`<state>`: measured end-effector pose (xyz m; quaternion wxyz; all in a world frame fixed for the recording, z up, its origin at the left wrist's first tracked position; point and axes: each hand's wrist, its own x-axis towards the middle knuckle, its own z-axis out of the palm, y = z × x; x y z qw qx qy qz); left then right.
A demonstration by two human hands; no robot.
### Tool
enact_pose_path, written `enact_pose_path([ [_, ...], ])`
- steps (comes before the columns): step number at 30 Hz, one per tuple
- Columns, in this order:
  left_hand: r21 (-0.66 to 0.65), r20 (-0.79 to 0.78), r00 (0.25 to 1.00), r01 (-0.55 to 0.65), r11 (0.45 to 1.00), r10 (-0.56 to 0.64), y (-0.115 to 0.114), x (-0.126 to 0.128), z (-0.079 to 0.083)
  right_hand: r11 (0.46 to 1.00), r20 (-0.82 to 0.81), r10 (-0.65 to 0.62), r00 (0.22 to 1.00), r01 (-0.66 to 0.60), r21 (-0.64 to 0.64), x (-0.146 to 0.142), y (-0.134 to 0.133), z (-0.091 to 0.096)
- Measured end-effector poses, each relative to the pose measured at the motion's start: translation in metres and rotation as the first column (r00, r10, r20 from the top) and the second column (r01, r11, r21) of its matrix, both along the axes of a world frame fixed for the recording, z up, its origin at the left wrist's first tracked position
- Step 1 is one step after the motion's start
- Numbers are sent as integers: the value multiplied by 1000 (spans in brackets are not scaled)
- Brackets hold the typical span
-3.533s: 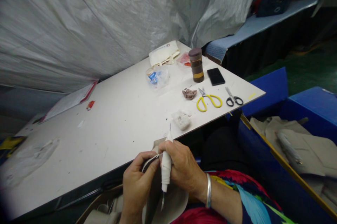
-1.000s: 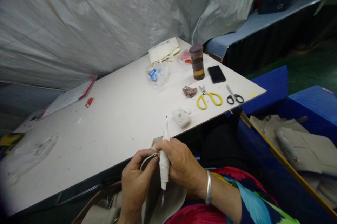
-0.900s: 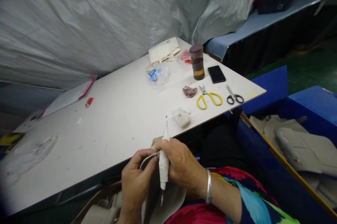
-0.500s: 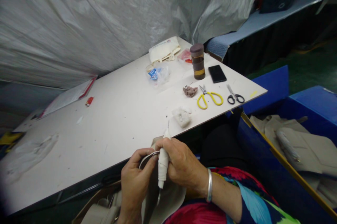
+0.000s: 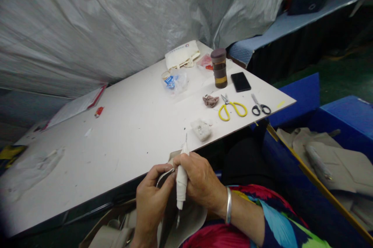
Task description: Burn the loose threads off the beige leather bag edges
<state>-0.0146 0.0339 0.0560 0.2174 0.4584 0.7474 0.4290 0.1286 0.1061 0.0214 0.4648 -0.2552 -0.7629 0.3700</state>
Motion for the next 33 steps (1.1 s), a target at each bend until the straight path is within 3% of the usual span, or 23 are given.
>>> enact_pose_path([
  [11,25,3,1000,25,999,-25,-1,0,-1,999,0,-2,1000,2,45,0,-1,3],
  [25,21,-30,999,-35,999,35,-1,-1,2,997,4,75,997,-75,-16,4,0,-2],
  [33,62,-70,996,62,996,-58,-1,-6,-1,986,-25,126,992,-128,-106,11,4,7],
])
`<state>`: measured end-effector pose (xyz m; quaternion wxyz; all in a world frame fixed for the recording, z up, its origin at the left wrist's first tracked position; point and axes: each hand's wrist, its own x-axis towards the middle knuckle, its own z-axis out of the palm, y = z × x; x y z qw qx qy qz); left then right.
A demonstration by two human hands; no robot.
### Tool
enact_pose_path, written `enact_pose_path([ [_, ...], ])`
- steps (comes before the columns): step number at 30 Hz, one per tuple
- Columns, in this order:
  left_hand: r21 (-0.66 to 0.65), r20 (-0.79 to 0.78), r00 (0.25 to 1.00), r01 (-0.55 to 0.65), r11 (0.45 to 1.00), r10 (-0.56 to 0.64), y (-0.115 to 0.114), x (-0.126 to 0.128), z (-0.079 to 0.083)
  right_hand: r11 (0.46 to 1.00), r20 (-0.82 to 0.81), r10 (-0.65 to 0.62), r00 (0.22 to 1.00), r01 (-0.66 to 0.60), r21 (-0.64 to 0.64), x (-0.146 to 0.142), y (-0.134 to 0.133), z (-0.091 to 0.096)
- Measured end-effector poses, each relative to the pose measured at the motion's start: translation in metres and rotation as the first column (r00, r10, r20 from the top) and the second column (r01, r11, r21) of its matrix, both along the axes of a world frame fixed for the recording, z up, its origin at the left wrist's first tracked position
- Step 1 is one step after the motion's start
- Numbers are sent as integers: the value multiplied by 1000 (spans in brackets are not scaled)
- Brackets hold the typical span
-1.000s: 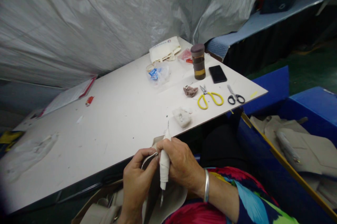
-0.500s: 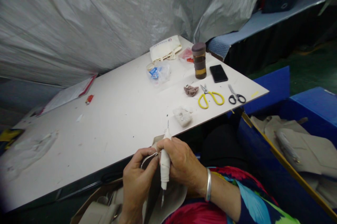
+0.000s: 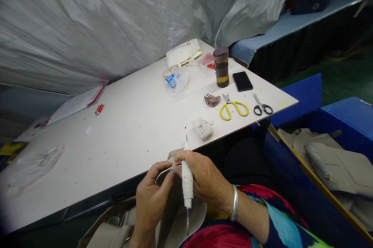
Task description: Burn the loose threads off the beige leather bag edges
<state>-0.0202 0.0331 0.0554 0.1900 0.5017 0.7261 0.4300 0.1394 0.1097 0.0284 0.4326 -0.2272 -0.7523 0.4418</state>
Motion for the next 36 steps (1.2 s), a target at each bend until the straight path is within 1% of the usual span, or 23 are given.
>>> enact_pose_path([
  [2,36,-14,999,52,998,-51,1,0,1,999,-33,-26,999,25,-44,6,6,-3],
  [3,50,-19,997,70,996,-69,1,-1,2,996,-45,-59,997,56,-77,10,10,-5],
  [5,66,-20,996,87,994,-86,1,-1,4,977,-61,-163,985,153,-147,18,20,-10],
  [7,70,-12,996,91,993,-91,2,-1,5,947,-63,-284,957,270,-175,26,32,-13],
  [9,69,-3,996,93,993,-93,2,-1,5,918,-56,-382,922,372,-140,32,43,-16],
  [11,77,1,996,92,993,-92,3,-1,5,890,-39,-452,891,448,-87,36,51,-18],
  [15,103,8,996,88,991,-89,4,0,4,847,44,-529,847,531,-24,40,63,-28],
  [19,95,2,997,74,993,-75,4,-1,1,821,115,-568,815,571,12,41,70,-40],
  [24,100,11,998,57,993,-58,4,-1,-2,817,152,-575,804,573,63,42,74,-48],
  [26,92,9,997,72,993,-73,6,-1,-1,829,118,-559,821,558,43,42,73,-48],
  [29,92,5,997,82,992,-83,8,-1,0,866,43,-497,866,499,-23,41,67,-44],
  [32,98,11,997,74,992,-75,8,-3,0,888,30,-458,888,459,-18,37,59,-37],
  [36,89,18,998,64,994,-66,4,-5,-3,902,20,-431,902,432,-17,31,53,-34],
])
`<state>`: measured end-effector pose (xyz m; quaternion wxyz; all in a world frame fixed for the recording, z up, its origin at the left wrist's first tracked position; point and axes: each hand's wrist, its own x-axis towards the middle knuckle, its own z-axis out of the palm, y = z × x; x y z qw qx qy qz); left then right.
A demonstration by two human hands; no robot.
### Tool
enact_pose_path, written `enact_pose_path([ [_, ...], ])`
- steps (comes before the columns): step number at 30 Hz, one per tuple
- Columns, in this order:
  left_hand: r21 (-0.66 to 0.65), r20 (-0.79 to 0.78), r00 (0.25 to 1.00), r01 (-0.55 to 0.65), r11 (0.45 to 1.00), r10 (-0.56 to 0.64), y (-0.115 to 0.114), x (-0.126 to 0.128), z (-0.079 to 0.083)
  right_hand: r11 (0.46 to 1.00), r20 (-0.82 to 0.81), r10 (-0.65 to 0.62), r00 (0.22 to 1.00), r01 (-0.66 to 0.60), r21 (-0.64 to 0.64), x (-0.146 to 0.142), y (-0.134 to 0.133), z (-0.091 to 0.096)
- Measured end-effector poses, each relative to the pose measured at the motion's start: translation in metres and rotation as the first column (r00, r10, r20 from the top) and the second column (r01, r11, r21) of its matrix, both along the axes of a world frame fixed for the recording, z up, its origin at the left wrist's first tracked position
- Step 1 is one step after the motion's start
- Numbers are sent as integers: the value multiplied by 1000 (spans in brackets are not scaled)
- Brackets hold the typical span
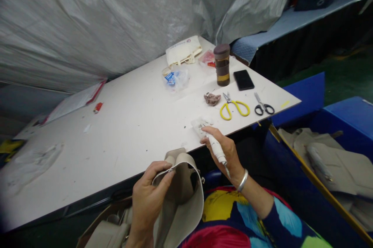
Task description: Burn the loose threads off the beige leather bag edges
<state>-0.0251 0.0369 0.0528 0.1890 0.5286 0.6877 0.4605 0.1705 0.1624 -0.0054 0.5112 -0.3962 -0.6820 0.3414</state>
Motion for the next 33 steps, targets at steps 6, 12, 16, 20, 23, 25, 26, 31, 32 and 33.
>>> enact_pose_path([
  [6,14,-5,1000,18,1000,-18,2,-2,-3,1000,10,1,1000,-1,8,-1,-2,1],
  [12,74,80,963,-262,962,256,-23,-19,23,999,0,-6,1000,6,38,1,-5,12],
  [16,141,358,719,-673,726,596,-39,-31,65,1000,-74,5,997,-3,25,1,-9,18],
  [20,221,593,566,-798,560,572,-29,-41,89,998,-132,57,990,-53,30,2,-16,21],
  [23,159,758,461,-817,555,462,-23,-47,82,995,-140,100,985,-96,38,3,-21,24],
  [25,74,791,395,-819,569,467,-28,-47,70,993,-142,118,983,-113,40,6,-24,27],
  [26,37,790,377,-817,576,484,-32,-46,63,991,-142,133,981,-130,36,7,-26,28],
  [31,-78,686,377,-812,578,622,-65,-38,18,938,-147,342,928,-347,-8,13,-39,33],
  [32,-105,663,367,-817,567,652,-71,-38,7,911,-146,407,901,-412,3,14,-42,33],
  [33,-133,641,352,-825,550,682,-76,-39,-3,880,-143,473,870,-475,20,13,-46,33],
])
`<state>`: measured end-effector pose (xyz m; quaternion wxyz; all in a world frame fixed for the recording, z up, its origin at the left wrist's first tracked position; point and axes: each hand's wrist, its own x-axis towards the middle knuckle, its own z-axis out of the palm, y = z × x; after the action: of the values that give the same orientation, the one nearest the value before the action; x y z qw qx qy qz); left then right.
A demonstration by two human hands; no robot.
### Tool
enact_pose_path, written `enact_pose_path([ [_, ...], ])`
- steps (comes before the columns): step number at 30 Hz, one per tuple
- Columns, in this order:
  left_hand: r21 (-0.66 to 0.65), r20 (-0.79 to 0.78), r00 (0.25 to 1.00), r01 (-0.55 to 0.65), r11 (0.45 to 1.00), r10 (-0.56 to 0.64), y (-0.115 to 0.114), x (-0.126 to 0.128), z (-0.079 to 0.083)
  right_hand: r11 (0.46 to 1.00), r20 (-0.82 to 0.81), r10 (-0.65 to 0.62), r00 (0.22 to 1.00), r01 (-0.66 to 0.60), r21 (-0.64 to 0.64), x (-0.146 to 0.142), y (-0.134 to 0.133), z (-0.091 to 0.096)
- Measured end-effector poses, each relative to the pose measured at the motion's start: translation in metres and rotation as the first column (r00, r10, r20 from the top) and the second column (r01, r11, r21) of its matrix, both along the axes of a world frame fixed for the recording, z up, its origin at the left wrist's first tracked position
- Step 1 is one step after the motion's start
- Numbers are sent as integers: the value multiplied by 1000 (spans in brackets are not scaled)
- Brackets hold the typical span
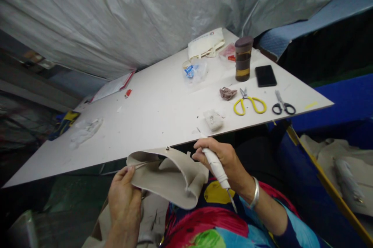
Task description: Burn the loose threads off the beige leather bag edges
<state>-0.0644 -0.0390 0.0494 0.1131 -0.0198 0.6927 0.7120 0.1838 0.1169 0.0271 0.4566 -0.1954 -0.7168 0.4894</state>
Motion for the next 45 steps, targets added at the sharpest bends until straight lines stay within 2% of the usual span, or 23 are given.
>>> enact_pose_path([
  [3,-97,-2,999,-47,994,47,-11,-5,-27,986,42,144,989,-147,78,-3,-10,-4],
  [5,-123,2,999,-38,992,39,-16,-7,-40,980,133,120,984,-138,140,-6,-14,-8],
  [8,-125,28,1000,-9,992,13,-21,-8,-51,979,213,13,977,-56,197,-11,-16,-16],
  [13,-98,50,999,3,995,2,-26,-5,-63,976,205,-58,977,12,218,-32,-5,-18],
  [16,-82,57,998,7,997,-2,-28,-2,-69,968,309,-23,951,-56,245,-53,4,-13],
  [20,-94,56,998,-12,995,18,-34,0,-76,947,519,29,854,-190,260,-77,5,-6],
  [23,-105,60,998,-11,994,18,-38,1,-80,912,611,13,792,-259,317,-84,2,0],
  [27,-127,61,998,-16,992,24,-40,2,-86,836,666,-97,739,-303,458,-88,-2,4],
  [30,-139,94,995,-15,990,28,-39,4,-88,816,696,-160,700,-303,493,-93,-2,0],
  [33,-137,137,991,16,990,3,-38,9,-85,821,723,-153,674,-321,473,-97,-2,-7],
  [36,-125,156,986,70,990,-50,-38,15,-80,841,737,-86,670,-348,414,-97,-2,-13],
  [41,-98,208,972,128,987,-106,-51,22,-77,907,672,47,739,-313,281,-83,5,-21],
  [43,-139,90,993,93,986,-81,-59,19,-76,936,608,107,787,-285,205,-76,8,-24],
  [45,-174,-165,985,22,984,-51,-64,9,-70,960,513,144,846,-245,136,-70,8,-26],
])
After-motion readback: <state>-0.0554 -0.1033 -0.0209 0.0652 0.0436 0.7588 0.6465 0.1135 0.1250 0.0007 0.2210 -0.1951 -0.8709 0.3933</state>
